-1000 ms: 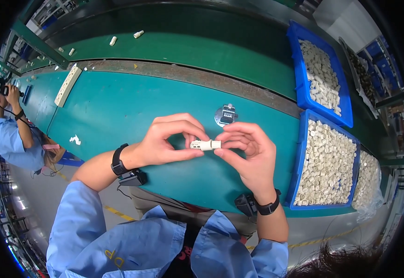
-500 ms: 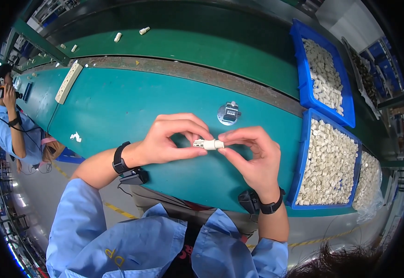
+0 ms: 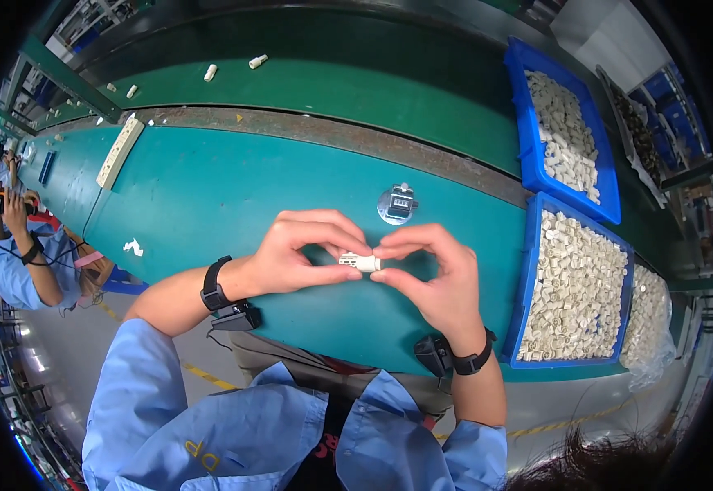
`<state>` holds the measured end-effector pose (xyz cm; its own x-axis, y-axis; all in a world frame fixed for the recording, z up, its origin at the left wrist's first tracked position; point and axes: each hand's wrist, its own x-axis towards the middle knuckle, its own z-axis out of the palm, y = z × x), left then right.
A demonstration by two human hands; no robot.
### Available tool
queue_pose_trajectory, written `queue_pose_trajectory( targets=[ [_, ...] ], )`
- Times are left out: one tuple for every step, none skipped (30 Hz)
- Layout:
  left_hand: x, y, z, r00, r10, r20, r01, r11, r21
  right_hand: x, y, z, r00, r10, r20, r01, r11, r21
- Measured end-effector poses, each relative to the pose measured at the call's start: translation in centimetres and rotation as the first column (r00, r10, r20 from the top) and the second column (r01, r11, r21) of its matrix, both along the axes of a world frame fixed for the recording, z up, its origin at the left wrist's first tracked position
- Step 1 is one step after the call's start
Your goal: The person picks up a white plastic housing and a cap from the table, fits them together by hand, and sets the assembly down, repeating this process multiple times.
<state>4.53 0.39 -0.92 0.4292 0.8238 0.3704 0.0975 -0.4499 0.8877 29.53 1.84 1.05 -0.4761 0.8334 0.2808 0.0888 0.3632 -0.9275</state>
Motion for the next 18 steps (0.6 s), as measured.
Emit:
queue_pose_trajectory(
  targets=[
    [0.2, 0.0, 0.4, 1.0, -0.018, -0.005, 0.018, 1.0, 0.004, 0.4, 0.1, 0.6, 1.0, 0.022, 0.006, -0.022, 1.0, -0.006],
    [0.6, 0.0, 0.9, 1.0, -0.028, -0.004, 0.028, 0.999, 0.021, 0.9, 0.0, 1.2, 1.0, 0.011, 0.008, -0.011, 1.0, 0.011],
    [1.0, -0.2, 1.3, 0.999, -0.039, -0.007, 0.04, 0.998, 0.044, 1.1, -0.3, 1.6, 0.998, 0.059, -0.015, -0.06, 0.994, -0.09],
    [1.3, -0.1, 1.6, 0.999, -0.052, -0.015, 0.053, 0.996, 0.077, 1.1, -0.2, 1.7, 0.994, 0.104, -0.045, -0.11, 0.978, -0.177],
    [2.0, 0.0, 2.3, 0.997, -0.082, -0.009, 0.082, 0.99, 0.116, 1.5, -0.5, 2.4, 0.99, 0.128, -0.064, -0.141, 0.956, -0.258],
    [2.8, -0.3, 3.1, 0.993, -0.115, 0.0, 0.114, 0.981, 0.155, 1.8, -0.9, 2.5, 0.994, 0.097, -0.047, -0.105, 0.969, -0.223],
    [3.6, -0.9, 3.5, 0.99, -0.134, -0.033, 0.137, 0.984, 0.113, 2.1, -1.3, 1.9, 0.995, 0.088, -0.045, -0.097, 0.967, -0.237],
    [4.0, -1.4, 3.7, 0.987, -0.147, -0.071, 0.152, 0.986, 0.067, 2.2, -1.7, 1.7, 0.995, 0.086, -0.048, -0.096, 0.963, -0.253],
    [4.0, -2.0, 3.8, 0.984, -0.163, -0.072, 0.169, 0.981, 0.096, 2.3, -2.1, 2.3, 0.997, 0.07, -0.042, -0.078, 0.971, -0.226],
    [3.8, -2.5, 3.5, 0.994, -0.104, -0.022, 0.105, 0.994, 0.018, 2.4, -2.6, 3.1, 0.996, 0.066, -0.062, -0.077, 0.974, -0.211],
    [3.5, -2.5, 3.2, 0.999, -0.04, 0.023, 0.041, 0.997, -0.061, 2.5, -2.7, 3.8, 0.994, 0.066, -0.083, -0.081, 0.978, -0.194],
    [3.4, -2.8, 2.9, 0.998, 0.027, 0.063, -0.017, 0.989, -0.15, 2.5, -3.2, 4.2, 0.993, 0.065, -0.103, -0.083, 0.98, -0.182],
    [3.4, -3.2, 2.5, 0.998, 0.013, 0.068, -0.004, 0.992, -0.13, 2.6, -3.7, 3.8, 0.994, 0.055, -0.098, -0.07, 0.984, -0.162],
    [3.6, -3.5, 2.0, 0.997, 0.014, 0.075, 0.0, 0.985, -0.172, 2.8, -4.2, 2.9, 0.994, 0.017, -0.104, -0.036, 0.982, -0.186],
    [3.7, -3.9, 2.0, 0.996, 0.022, 0.081, -0.004, 0.976, -0.218, 2.8, -4.8, 2.6, 0.994, -0.014, -0.112, -0.01, 0.977, -0.213],
    [3.8, -4.1, 2.1, 0.996, 0.033, 0.086, -0.009, 0.964, -0.266, 3.0, -5.2, 2.4, 0.992, -0.044, -0.12, 0.013, 0.97, -0.242],
    [3.7, -3.8, 2.8, 0.996, 0.029, 0.089, -0.005, 0.967, -0.253, 3.6, -5.0, 3.6, 0.992, -0.045, -0.118, 0.017, 0.973, -0.23],
    [3.7, -2.9, 3.5, 0.998, 0.058, -0.023, -0.059, 0.995, -0.076, 4.9, -4.0, 4.9, 0.993, -0.113, -0.02, 0.108, 0.976, -0.188]
  ],
)
